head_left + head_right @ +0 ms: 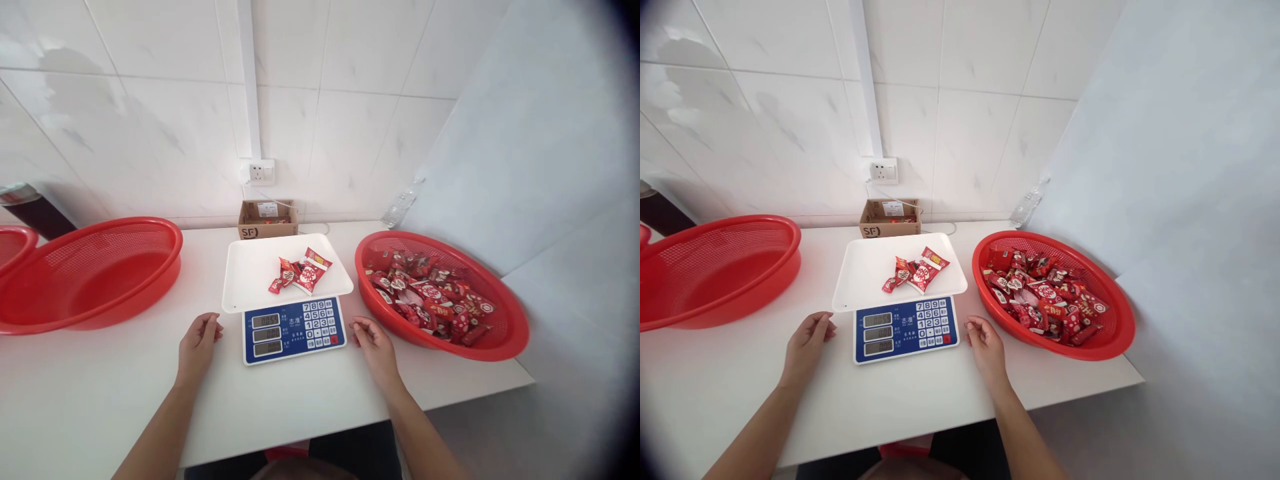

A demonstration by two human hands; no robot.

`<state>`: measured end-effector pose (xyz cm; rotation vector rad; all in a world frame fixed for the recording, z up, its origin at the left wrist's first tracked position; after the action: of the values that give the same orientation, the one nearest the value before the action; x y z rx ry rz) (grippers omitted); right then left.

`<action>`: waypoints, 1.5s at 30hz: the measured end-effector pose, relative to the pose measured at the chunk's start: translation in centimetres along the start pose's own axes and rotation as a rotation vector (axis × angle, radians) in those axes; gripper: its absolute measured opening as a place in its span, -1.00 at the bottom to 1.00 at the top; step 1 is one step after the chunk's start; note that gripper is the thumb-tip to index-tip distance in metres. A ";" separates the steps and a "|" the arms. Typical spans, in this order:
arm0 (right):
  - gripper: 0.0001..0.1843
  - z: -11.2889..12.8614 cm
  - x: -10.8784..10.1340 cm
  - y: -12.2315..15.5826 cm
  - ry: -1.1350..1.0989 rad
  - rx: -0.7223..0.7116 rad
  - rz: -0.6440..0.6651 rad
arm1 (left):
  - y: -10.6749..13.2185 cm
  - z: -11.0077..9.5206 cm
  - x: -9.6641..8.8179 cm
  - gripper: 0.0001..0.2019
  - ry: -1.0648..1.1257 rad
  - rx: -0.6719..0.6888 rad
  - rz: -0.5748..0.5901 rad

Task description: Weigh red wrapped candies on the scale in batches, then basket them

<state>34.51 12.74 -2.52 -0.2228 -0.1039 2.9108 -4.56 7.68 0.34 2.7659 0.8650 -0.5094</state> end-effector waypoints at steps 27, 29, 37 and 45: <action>-0.62 -1.2 1.0 -0.1 -0.002 -0.127 0.079 | 1.0 -16.8 16.9 -0.31 -0.801 0.640 0.258; -0.62 -1.1 1.0 -0.1 0.009 -0.126 0.089 | 0.7 -16.9 17.1 -0.41 -0.786 0.628 0.253; -0.56 -0.9 0.9 0.0 0.040 -0.119 0.097 | -1.2 -17.7 16.0 -0.71 -0.629 0.605 0.211; -0.58 -1.2 1.0 -0.1 0.068 -0.116 0.116 | -7.7 -19.8 3.0 -0.61 -0.488 0.440 -0.125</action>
<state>33.73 13.16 -3.80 -0.3580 -0.2570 3.0116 -1.48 21.10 16.75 2.7422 0.8841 -1.4783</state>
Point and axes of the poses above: each hand's wrist, its own y-axis away from the middle knuckle, its own x-axis out of the palm, z = x × y, the point moved 7 cm from there along -y, towards the middle knuckle, and after that the axes turned 6 degrees about -x, right-handed, at the moved point
